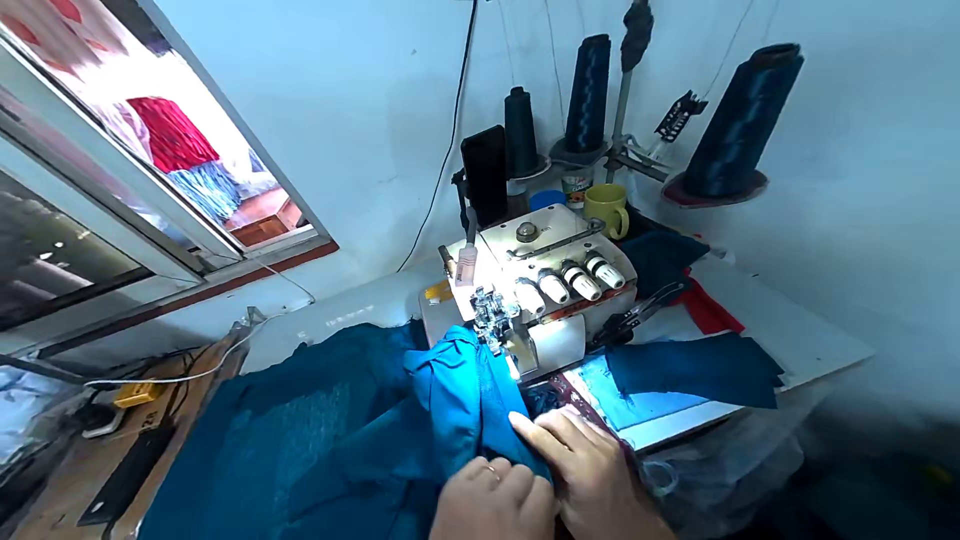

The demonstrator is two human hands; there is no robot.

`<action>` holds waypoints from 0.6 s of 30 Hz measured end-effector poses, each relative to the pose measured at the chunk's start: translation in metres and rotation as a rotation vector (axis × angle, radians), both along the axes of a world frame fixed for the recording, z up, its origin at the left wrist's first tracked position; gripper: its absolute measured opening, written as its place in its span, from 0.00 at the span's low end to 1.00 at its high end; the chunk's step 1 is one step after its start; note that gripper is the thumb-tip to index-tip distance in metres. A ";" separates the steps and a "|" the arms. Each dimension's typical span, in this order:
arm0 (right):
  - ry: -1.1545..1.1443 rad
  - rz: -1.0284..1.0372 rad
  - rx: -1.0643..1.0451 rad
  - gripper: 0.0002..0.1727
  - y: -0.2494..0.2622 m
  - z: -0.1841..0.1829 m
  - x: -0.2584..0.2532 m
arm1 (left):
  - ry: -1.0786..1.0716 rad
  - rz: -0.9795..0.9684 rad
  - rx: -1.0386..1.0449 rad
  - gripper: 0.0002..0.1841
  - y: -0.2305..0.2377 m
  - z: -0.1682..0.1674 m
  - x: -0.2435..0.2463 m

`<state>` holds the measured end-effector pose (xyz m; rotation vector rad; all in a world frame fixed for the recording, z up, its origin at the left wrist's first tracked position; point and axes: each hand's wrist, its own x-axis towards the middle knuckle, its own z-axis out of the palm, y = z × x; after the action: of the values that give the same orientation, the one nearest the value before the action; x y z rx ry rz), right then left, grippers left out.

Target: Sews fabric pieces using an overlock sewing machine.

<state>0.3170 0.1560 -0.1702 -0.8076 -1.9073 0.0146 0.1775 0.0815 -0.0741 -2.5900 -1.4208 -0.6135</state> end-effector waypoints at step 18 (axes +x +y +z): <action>0.469 0.321 -0.854 0.21 -0.032 -0.017 -0.046 | 0.395 0.476 0.215 0.07 0.031 -0.016 0.050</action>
<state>0.2710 0.1235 -0.1874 -0.9192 -1.5213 1.1750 0.2278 0.1127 -0.0897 -1.9610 -1.6340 -0.1632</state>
